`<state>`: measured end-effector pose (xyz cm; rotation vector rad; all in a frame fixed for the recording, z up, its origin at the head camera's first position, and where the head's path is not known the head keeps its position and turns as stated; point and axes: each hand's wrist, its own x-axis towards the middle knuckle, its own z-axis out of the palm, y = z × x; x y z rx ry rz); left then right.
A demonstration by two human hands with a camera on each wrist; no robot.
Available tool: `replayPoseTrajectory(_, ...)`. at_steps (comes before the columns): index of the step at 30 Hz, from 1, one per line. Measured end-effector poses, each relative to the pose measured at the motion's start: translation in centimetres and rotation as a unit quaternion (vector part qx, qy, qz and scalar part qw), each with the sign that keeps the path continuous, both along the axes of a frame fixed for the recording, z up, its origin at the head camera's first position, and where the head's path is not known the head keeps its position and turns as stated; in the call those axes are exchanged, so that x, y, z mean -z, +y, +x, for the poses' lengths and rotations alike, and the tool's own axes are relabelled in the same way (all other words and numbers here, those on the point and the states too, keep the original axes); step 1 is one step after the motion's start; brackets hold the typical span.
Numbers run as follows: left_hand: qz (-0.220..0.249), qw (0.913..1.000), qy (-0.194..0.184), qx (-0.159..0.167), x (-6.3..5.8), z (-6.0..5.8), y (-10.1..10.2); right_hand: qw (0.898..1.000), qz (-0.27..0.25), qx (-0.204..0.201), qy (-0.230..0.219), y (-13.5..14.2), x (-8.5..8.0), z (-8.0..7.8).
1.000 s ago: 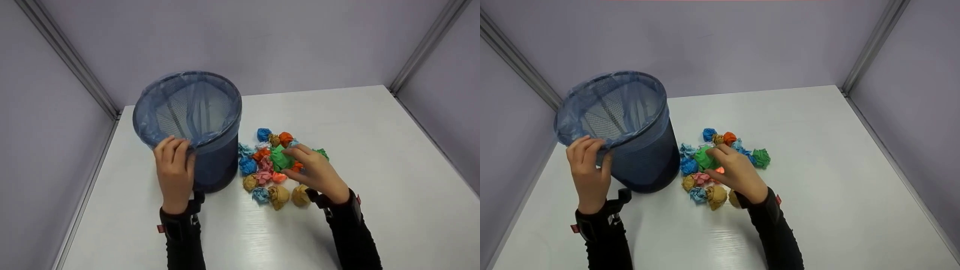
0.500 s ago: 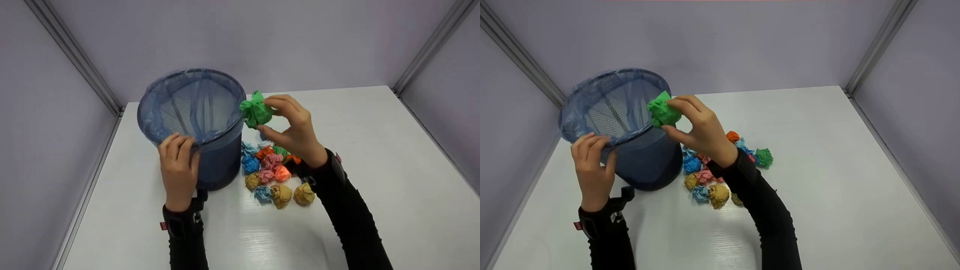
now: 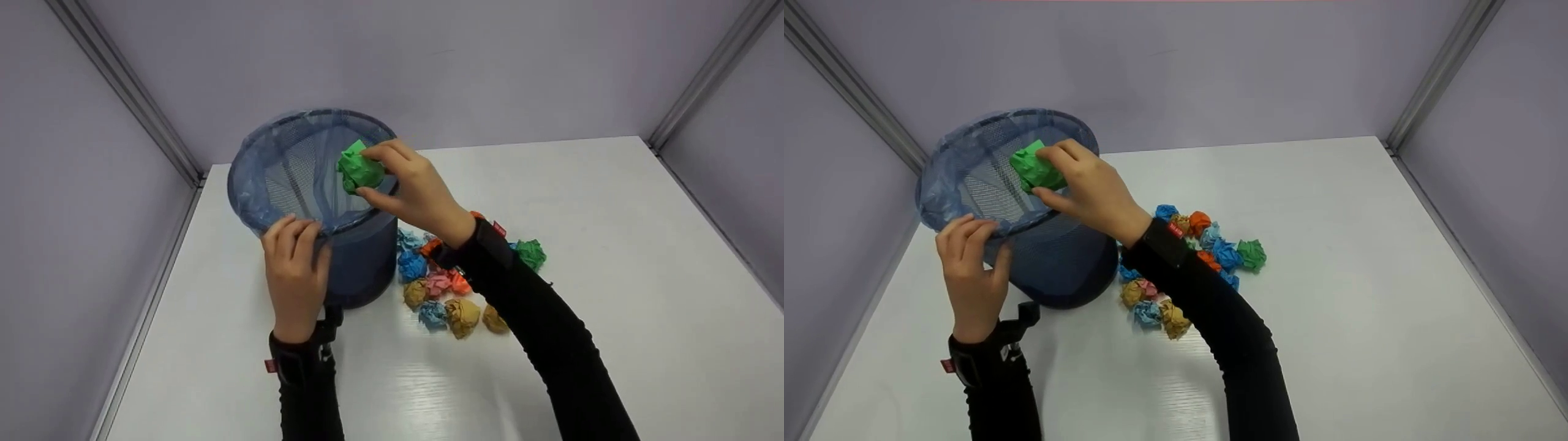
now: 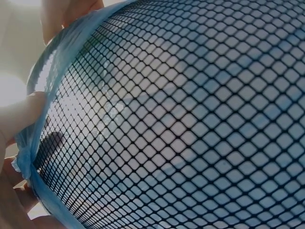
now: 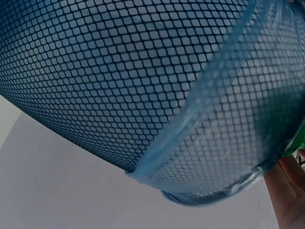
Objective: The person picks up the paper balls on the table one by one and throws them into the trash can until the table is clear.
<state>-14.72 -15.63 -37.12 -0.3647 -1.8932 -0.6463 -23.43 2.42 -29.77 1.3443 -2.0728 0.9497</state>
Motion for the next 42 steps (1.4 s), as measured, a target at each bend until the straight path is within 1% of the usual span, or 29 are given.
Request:
replayPoseTrajectory(5, -0.002, 1.0, 0.001, -0.001, -0.1, 0.1, 0.0, 1.0, 0.011, 0.006, -0.004, -0.4, 0.4, 0.1)
replayPoseTrajectory(10, -0.003, 1.0, 0.003, -0.002, -0.2, 0.2, 0.0, 1.0, 0.002, 0.004, 0.004, -0.4, 0.7, 0.0)
replayPoseTrajectory(13, -0.004, 1.0, 0.003, -0.002, -0.2, 0.2, 0.1, 1.0, -0.014, 0.003, 0.019, -0.2, 1.1, 0.0)
replayPoseTrajectory(19, 0.002, 1.0, -0.002, 0.0, -0.3, 0.4, 0.2, 0.997, -0.067, 0.009, 0.044, 1.1, 1.8, 0.2)
replayPoseTrajectory(22, 0.003, 1.0, -0.003, 0.001, -0.4, 0.5, 0.3, 0.995, -0.091, 0.015, 0.049, 2.2, 2.5, 0.4)
replayPoseTrajectory(25, 0.003, 1.0, -0.002, 0.0, -0.5, 0.5, 0.4, 0.994, -0.096, 0.023, 0.041, 3.4, 3.5, 0.4)
replayPoseTrajectory(29, 0.003, 1.0, -0.001, -0.001, -0.7, 0.5, 0.6, 0.997, -0.064, 0.042, 0.016, 5.1, 5.4, 0.2)
replayPoseTrajectory(34, 0.002, 1.0, -0.001, 0.0, -0.8, 0.6, 0.9, 0.997, 0.01, 0.071, -0.015, 7.1, 8.1, -0.1)
replayPoseTrajectory(38, 0.001, 1.0, 0.0, 0.001, -0.7, 0.5, 1.0, 0.992, 0.078, 0.094, -0.031, 8.3, 10.2, -0.2)
replayPoseTrajectory(42, 0.001, 1.0, 0.001, 0.0, -0.7, 0.5, 1.2, 0.98, 0.147, 0.121, -0.05, 9.3, 11.9, -0.3)
